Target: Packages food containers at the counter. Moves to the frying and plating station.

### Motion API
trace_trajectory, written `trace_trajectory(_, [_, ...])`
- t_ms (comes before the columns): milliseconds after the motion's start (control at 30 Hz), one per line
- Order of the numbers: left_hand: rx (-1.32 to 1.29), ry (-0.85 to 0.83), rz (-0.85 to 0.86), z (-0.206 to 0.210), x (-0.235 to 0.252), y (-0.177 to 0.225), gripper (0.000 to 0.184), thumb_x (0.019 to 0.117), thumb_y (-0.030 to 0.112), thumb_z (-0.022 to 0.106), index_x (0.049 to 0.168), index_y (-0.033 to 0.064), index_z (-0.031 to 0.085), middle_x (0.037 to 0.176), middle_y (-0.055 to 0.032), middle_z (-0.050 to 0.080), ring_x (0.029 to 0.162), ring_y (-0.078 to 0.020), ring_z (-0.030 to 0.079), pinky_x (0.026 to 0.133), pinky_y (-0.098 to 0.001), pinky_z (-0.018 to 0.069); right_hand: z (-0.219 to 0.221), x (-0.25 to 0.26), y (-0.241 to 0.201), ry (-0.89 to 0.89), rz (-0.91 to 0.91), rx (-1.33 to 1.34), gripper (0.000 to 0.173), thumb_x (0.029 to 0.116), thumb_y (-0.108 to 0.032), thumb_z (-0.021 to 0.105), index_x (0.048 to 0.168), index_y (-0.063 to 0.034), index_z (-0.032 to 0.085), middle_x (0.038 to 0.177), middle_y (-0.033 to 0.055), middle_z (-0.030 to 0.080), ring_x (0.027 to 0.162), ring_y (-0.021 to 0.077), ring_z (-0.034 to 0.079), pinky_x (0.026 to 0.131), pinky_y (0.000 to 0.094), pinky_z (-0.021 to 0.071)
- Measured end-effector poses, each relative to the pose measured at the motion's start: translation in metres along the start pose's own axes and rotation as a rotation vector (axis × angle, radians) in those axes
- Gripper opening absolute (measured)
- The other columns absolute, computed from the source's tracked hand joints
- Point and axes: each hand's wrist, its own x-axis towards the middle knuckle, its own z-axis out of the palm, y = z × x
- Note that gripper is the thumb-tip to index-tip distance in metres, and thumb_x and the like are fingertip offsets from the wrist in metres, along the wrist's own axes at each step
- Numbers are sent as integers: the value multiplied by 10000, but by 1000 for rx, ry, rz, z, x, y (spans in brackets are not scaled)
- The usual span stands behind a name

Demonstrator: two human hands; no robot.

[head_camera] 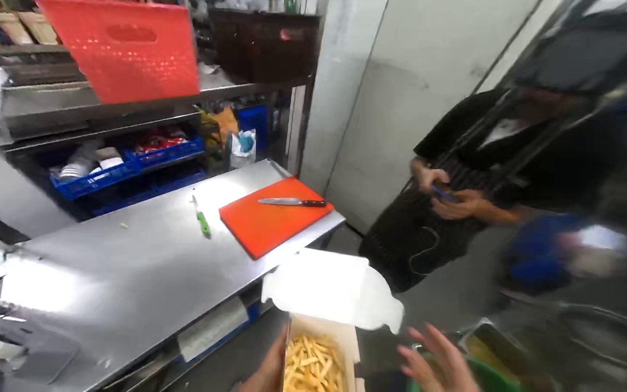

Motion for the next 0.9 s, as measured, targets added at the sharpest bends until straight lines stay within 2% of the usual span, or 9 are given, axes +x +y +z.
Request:
trace_trajectory(133, [-40,165,95,-75,-44,92,771,1034,678,117,1349,145,577,1157,-122,736,1061,-259,718,893,-482,612,177,95,-23,-248,-90,-128,762,906,-477,732,1546,-188,436,1383,53,626,1106,192,689,853,415,634])
trace_trajectory(267, [32,443,179,-146,-57,164,773,1034,689,149,1399,130,538,1166,-148,716,1054,-286,707,873,-506,608,315,156,-59,-383,-298,-313,322,1012,-423,630,1112,-139,744,918,43,747,818,170,722,750,485,608])
trace_trajectory(333, [87,656,263,-183,-53,188,720,1056,650,208,1411,117,537,1187,-154,707,1068,-293,699,887,-513,598,375,181,-63,-486,-368,-364,311,1028,-393,616,1074,-113,743,924,73,735,849,202,714,792,504,590])
trace_trajectory(433, [280,1089,507,-219,-60,210,437,1103,325,452,1370,-5,555,1232,-214,661,1089,-300,669,917,-489,570,446,207,-54,-625,-466,-376,294,1012,-305,645,1142,-58,739,1068,126,708,996,252,689,919,496,565])
trace_trajectory(533, [497,1344,689,-224,-87,225,629,985,194,675,1509,-21,402,1493,-246,488,1332,-359,529,1069,-537,473,486,217,-50,-668,-564,-383,229,1006,-221,665,1149,-58,740,1066,136,705,949,269,690,855,504,575])
trace_trajectory(633, [900,1419,820,-208,-102,251,825,908,310,769,1553,10,352,1564,-225,415,1395,-352,473,1108,-530,450,510,231,-34,-607,-753,-401,174,973,-241,700,1069,-118,776,1013,67,746,945,233,708,844,485,591])
trace_trajectory(767, [1447,1535,788,-194,-84,273,453,927,445,706,1234,112,726,1402,-110,607,1279,-298,582,1064,-528,488,513,227,-18,-528,-847,-472,188,980,-281,678,1066,-157,790,1002,36,766,942,237,721,822,494,597])
trace_trajectory(833, [1610,1677,762,-186,-71,258,285,925,377,666,1120,208,787,1271,-51,689,1160,-288,637,983,-551,499,506,222,-8,-552,-795,-492,215,967,-238,673,1136,-158,777,1028,63,768,942,265,735,814,532,600])
trace_trajectory(900, [1597,1770,697,-180,-59,233,358,812,269,715,1163,249,784,1259,-72,688,1115,-339,635,933,-603,484,500,223,9,-674,-672,-503,357,913,-154,652,1257,-185,740,1150,66,759,1034,283,730,879,569,583])
